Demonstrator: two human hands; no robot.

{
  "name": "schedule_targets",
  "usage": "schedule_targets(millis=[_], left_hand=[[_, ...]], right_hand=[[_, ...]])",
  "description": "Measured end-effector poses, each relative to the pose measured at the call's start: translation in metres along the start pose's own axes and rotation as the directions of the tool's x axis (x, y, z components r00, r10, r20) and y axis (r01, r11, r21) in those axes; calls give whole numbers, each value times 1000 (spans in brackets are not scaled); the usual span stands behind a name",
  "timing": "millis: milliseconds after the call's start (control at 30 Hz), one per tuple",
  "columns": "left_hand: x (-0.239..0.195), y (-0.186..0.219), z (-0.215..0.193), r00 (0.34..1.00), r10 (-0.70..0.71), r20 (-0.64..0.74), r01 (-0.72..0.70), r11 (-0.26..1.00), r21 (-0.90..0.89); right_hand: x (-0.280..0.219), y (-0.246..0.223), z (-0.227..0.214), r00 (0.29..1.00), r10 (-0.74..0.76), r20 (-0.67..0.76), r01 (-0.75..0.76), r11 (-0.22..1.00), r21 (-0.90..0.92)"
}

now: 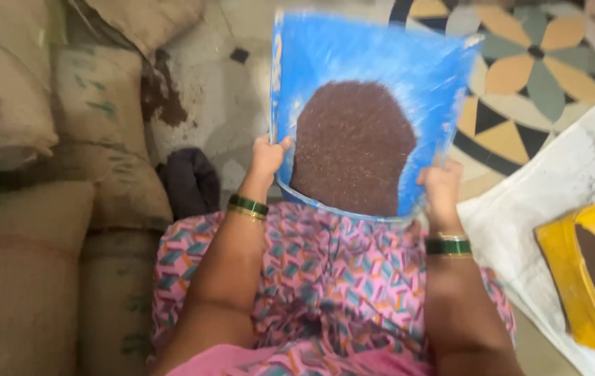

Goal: The person is manually winnowing and sorting small brown seeds using a blue winnowing basket.

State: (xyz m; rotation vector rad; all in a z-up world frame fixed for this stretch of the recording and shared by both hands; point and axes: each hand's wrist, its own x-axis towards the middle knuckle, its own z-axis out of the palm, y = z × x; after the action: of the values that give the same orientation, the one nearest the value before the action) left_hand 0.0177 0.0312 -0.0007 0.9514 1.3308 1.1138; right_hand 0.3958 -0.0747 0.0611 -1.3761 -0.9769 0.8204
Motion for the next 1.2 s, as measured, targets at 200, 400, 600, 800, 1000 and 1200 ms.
schedule_targets(millis=[200, 400, 600, 800, 1000, 1200], left_hand=[[-19, 100, 11, 868, 494, -53, -497, 861, -112], [12, -52, -15, 992, 124, -34, -128, 976, -177], [10, -16, -20, 999, -19, -45, 21, 998, 60], [-25, 123, -3, 921, 389, -37, -390, 915, -98], [18, -37, -8, 994, 112, -13, -113, 981, -160], [5, -32, -19, 1000, -21, -13, 24, 951, 308]], right_hand=[[5, -96, 3, 938, -283, -202, 291, 957, 8], [-2, 96, -10, 992, -124, -34, 120, 988, -99], [-6, -8, 21, 991, 109, 77, -114, 992, 52], [-4, -120, 23, 942, -305, -144, 314, 948, 50], [14, 108, -9, 937, -331, -108, 306, 932, -195], [-1, 34, 7, 999, 36, 24, -33, 996, -83]])
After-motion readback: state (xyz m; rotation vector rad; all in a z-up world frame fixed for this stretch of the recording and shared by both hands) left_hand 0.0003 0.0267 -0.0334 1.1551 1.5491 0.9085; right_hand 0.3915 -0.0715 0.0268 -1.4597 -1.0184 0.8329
